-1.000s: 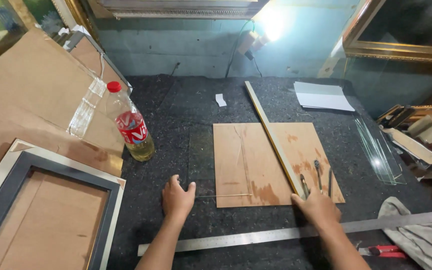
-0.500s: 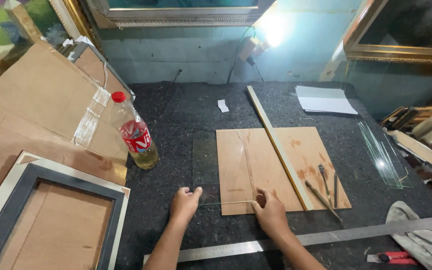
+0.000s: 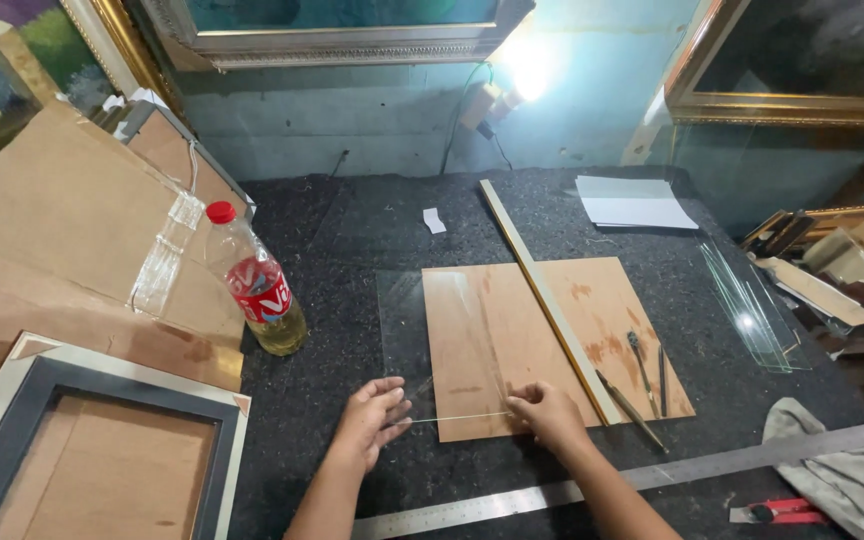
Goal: Measuring and cutting glass sheets for picture frames using a ruler and glass cutter.
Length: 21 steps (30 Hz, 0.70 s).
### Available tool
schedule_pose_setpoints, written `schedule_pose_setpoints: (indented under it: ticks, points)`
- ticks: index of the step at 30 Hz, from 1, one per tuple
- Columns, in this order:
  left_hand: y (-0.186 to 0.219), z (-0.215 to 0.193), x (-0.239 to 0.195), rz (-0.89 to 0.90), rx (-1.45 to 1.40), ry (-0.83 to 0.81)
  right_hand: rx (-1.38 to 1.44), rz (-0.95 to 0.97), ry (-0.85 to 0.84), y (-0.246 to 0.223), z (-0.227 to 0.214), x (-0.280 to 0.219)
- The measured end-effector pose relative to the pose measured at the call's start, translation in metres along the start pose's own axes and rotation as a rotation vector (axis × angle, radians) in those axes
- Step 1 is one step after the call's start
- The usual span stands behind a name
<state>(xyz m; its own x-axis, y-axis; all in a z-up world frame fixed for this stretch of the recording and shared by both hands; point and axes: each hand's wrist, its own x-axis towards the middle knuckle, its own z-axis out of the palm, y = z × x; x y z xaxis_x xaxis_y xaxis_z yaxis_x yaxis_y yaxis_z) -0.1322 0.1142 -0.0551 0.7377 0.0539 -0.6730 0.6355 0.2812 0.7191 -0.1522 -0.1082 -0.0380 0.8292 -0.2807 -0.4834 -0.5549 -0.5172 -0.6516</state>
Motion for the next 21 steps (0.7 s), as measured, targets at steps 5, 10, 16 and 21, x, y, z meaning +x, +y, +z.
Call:
schedule_pose_setpoints:
  ticks: [5, 10, 16, 21]
  points:
    - [0.001, -0.003, 0.001, -0.029, -0.014, -0.029, -0.331, -0.075, 0.107, 0.010, 0.008, 0.011]
    - [0.016, -0.001, -0.025, -0.041, 0.017, -0.024, -0.401, -0.072, 0.141, 0.006, 0.006, 0.006]
    - [0.004, -0.007, -0.005, 0.050, -0.059, -0.045, -0.549, -0.118, 0.199, 0.015, 0.004, 0.019]
    - [0.006, -0.014, -0.009, 0.077, 0.028, -0.011, -0.046, -0.041, 0.032, 0.007, -0.022, 0.011]
